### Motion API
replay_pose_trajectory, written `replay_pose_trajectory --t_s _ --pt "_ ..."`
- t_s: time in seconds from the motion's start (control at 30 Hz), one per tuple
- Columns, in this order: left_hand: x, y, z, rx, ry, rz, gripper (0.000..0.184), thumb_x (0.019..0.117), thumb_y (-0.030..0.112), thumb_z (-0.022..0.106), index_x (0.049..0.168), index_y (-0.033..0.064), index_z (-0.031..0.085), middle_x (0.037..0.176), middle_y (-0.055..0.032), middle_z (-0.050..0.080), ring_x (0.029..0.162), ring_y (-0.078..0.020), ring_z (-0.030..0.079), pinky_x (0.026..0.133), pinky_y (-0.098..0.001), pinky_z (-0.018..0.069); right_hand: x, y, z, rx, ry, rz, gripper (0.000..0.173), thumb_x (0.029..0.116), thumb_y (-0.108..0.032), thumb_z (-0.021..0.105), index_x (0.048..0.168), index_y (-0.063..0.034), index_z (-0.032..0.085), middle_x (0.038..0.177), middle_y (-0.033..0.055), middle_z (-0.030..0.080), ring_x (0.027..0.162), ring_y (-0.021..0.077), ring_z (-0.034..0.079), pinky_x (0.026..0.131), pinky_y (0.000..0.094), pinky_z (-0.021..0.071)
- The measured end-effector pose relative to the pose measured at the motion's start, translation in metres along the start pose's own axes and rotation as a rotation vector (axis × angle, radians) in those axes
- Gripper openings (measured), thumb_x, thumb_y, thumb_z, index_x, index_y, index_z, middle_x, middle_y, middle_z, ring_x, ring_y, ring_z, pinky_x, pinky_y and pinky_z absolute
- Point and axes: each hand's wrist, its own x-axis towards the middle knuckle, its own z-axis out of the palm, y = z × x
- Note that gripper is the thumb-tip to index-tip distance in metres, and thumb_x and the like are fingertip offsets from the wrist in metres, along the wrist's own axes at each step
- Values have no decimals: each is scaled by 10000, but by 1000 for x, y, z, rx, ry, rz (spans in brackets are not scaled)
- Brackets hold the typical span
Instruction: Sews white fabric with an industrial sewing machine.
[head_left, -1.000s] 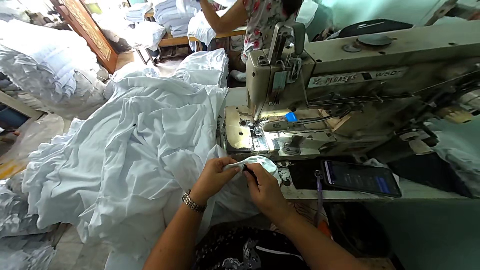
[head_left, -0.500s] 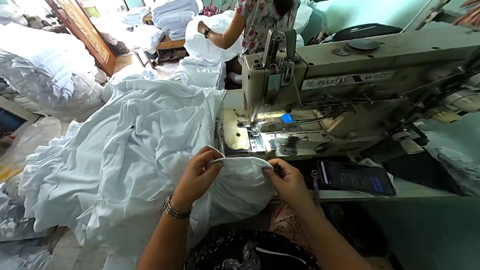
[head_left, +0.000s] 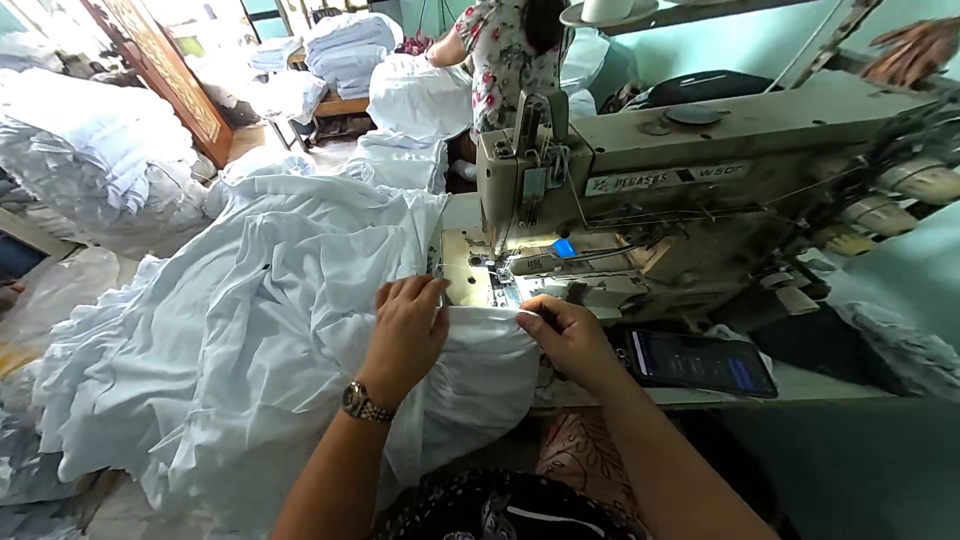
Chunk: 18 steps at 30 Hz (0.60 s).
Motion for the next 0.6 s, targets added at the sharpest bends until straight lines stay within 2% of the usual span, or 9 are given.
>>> replay_pose_trajectory --t_s 0.07,0.1,0.17,0.23,0.3,0.33,0.43,0.5,0.6 --pt "17 10 3 -166 -98 110 290 1015 234 594 1243 93 704 1200 -81 705 1181 -244 636 1049 -529 459 3 -6 -1 -23 -4 -22 254 1005 -320 614 980 -86 710 743 -73 618 619 -58 519 574 125 446" --pt "25 12 7 -274 -164 154 276 1033 262 578 1201 95 720 1140 -54 722 1124 -190 654 1017 -465 489 4 -8 -2 -51 3 -40 254 1005 -316 614 980 -83 712 749 -67 621 624 -57 517 581 124 445" --pt "40 14 17 -483 -254 159 240 1032 256 591 1020 64 735 912 -26 705 860 -86 649 816 -299 536 9 -10 -6 -163 56 -83 254 1006 -308 609 957 -80 710 753 -48 618 630 -36 514 591 139 446" --pt "53 14 24 -582 -311 69 216 1017 202 609 911 38 701 782 -13 636 708 -58 571 683 -253 484 15 -7 -6 -340 133 -112 266 992 -294 593 912 -64 699 769 16 635 666 72 568 625 263 498" --pt "60 10 33 -575 -348 -6 198 995 141 591 857 28 677 732 -26 602 666 -89 549 642 -296 468 19 -2 -2 -458 175 -86 240 957 -241 596 911 -35 709 851 100 686 766 215 655 699 432 554" --pt "62 7 38 -570 -354 -22 202 984 126 575 837 27 673 709 -31 588 650 -102 541 624 -312 459 19 0 1 -492 193 -76 221 951 -221 608 941 -30 719 907 120 696 817 252 675 729 473 567" --pt "68 0 40 -649 -356 -61 252 996 126 546 762 61 614 616 16 477 564 -69 449 547 -262 380 16 7 2 -554 331 -221 211 925 -192 635 1006 -28 741 1003 141 701 862 252 692 721 419 595" --pt "67 -2 39 -707 -361 -95 256 997 109 542 758 60 620 602 28 462 550 -53 434 535 -243 366 11 8 5 -554 361 -314 201 951 -195 631 1013 -49 754 962 131 685 789 210 668 657 351 576" --pt "66 -3 42 -739 -357 -105 257 985 105 548 741 64 616 596 35 463 546 -45 430 531 -239 362 11 9 14 -597 319 -374 209 977 -201 624 1050 -70 770 935 141 687 763 228 681 631 360 580"
